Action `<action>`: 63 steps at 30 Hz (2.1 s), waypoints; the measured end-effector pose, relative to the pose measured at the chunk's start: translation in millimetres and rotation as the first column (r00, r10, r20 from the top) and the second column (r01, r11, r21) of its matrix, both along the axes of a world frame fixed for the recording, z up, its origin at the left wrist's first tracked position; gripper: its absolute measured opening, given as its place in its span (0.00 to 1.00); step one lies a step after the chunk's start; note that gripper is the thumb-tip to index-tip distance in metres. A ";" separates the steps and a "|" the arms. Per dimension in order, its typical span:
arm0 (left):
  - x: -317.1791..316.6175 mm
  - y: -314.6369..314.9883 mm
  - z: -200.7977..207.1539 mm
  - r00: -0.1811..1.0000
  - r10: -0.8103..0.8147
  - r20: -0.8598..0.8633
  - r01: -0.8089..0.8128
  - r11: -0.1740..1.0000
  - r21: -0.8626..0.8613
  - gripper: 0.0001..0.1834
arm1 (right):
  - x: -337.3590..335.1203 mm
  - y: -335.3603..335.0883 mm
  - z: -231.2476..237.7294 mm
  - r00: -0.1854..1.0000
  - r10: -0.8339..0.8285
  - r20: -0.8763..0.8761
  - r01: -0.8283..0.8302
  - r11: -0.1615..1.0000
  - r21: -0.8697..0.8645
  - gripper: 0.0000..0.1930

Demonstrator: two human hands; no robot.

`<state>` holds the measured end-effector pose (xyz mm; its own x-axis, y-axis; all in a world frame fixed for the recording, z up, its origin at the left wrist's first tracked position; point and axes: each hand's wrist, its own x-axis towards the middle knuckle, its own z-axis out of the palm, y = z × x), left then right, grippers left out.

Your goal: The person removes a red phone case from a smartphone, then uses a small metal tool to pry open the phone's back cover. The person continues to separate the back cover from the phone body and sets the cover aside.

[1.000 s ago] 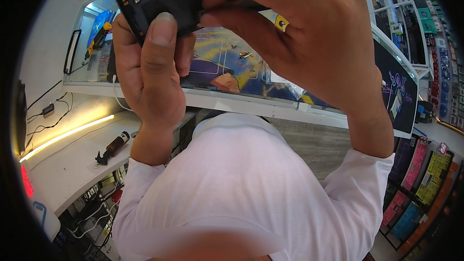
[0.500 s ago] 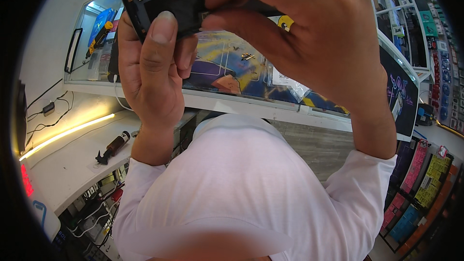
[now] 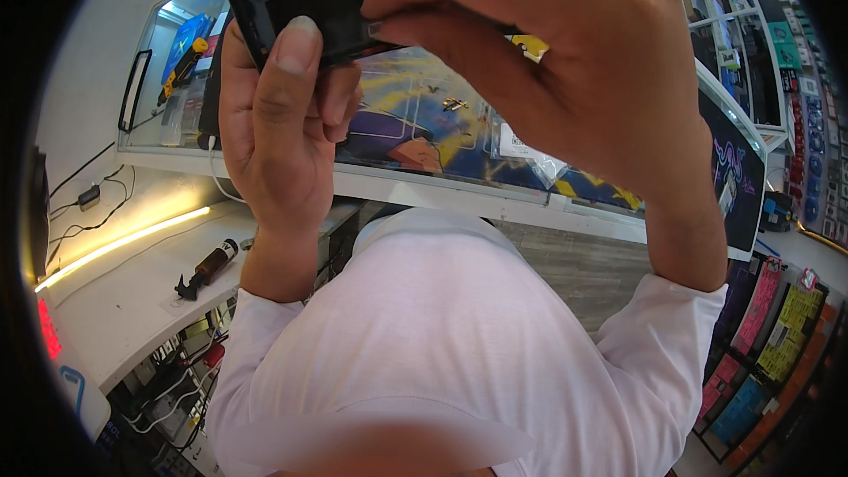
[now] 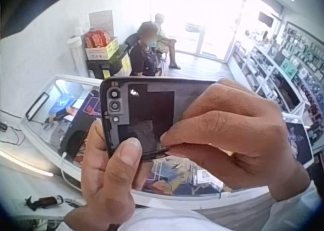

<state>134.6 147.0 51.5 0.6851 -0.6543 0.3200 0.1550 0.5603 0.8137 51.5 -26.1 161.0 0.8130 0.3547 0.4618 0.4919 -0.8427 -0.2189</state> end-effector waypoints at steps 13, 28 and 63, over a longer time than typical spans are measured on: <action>10.4 -4.3 -6.5 0.986 0.136 0.094 -0.138 0.990 0.008 0.11 | -41.0 6.6 -98.2 0.985 -0.146 0.091 -0.025 0.406 0.914 0.20; 54.5 -2.6 -59.0 0.057 0.152 0.987 -0.334 0.934 -0.125 0.26 | -13.7 59.4 -130.5 0.993 0.115 0.022 0.091 -0.877 0.472 0.20; 38.7 -13.0 -87.4 0.952 0.283 0.119 -0.301 0.938 0.173 0.08 | -52.5 37.8 -154.6 0.960 0.266 -0.086 0.261 -0.745 0.614 0.30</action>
